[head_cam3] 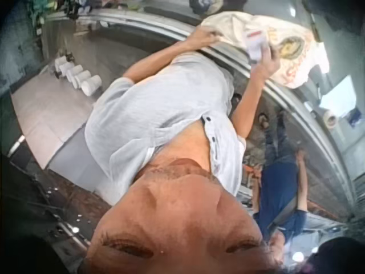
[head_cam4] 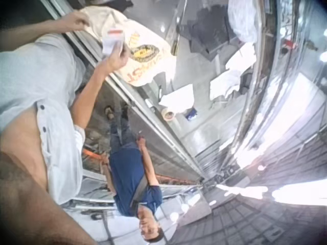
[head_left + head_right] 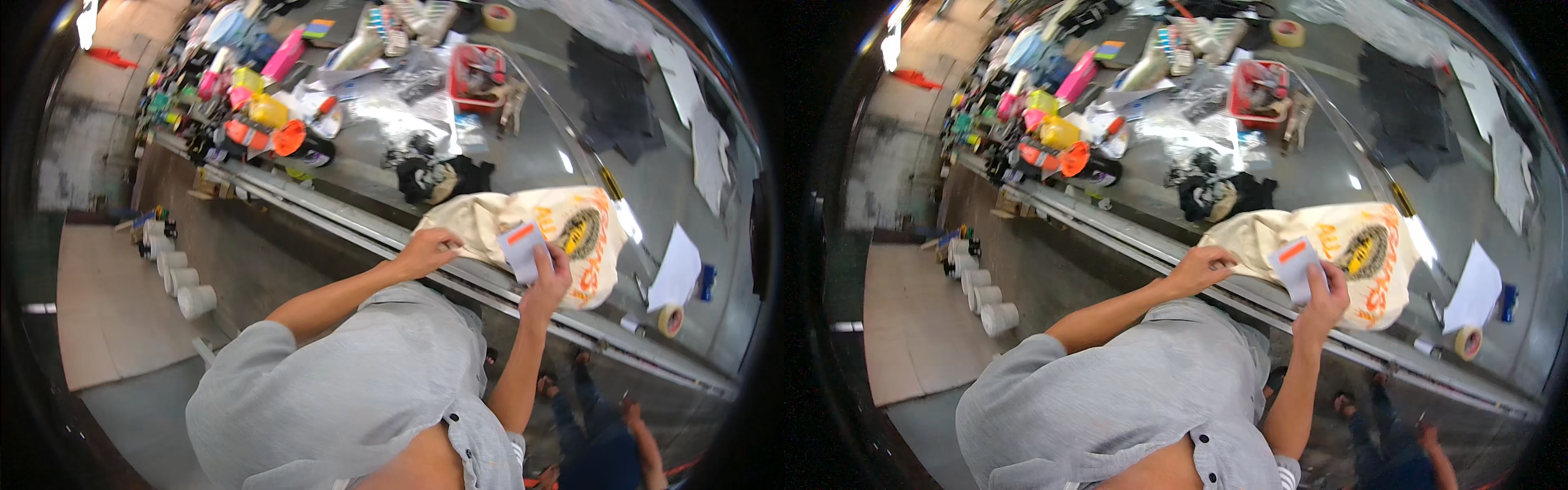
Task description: The person mixes red paint in a small container using a stick. They then pour additional red liquid from a bottle into the container and continue stirring. The person briefly handles a white t-shirt and a small paper card before resuming mixing.
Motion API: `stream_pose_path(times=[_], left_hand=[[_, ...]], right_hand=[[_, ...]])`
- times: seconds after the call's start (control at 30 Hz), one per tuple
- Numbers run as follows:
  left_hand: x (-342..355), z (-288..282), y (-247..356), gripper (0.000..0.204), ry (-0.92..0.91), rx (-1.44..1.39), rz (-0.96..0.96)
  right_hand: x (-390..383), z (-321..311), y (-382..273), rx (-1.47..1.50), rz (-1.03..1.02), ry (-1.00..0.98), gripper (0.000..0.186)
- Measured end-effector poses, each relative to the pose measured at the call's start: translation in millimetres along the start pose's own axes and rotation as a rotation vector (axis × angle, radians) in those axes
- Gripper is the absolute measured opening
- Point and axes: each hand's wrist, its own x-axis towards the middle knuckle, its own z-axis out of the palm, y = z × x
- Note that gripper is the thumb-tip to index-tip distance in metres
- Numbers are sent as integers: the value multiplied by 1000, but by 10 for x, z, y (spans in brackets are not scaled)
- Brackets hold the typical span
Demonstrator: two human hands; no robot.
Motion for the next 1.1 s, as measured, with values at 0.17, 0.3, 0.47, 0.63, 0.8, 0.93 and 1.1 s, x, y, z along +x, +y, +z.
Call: stream_pose_path(times=[0.17, 0.3, 0.47, 0.63, 0.8, 0.93, 1.1], left_hand=[[-607, -1125, -353, 22, 263, -148, -203], [-862, -2080, -749, 23, 380, -155, -142], [-1438, -3286, -1776, 16, 597, -313, -356], [-1729, -4158, -2544, 13, 822, -198, -409], [-1715, -4677, -2989, 21, 1009, -231, -480], [-1523, -5413, -3633, 35, 1679, -496, -596], [-989, -6246, -4060, 66, 1736, -615, -944]], right_hand=[[1184, 869, 802, 19, 33, -130, 14], [1964, 894, 1129, -750, -109, -108, 47], [1434, 1427, 709, -953, -465, 265, 42], [-797, 3785, 447, -277, -357, -238, 20], [-2075, 5994, 982, -378, 112, -1002, 12], [-1908, 7910, 1229, -456, -292, -1085, 20], [-1102, 10104, 1850, -890, -455, -1060, 31]])
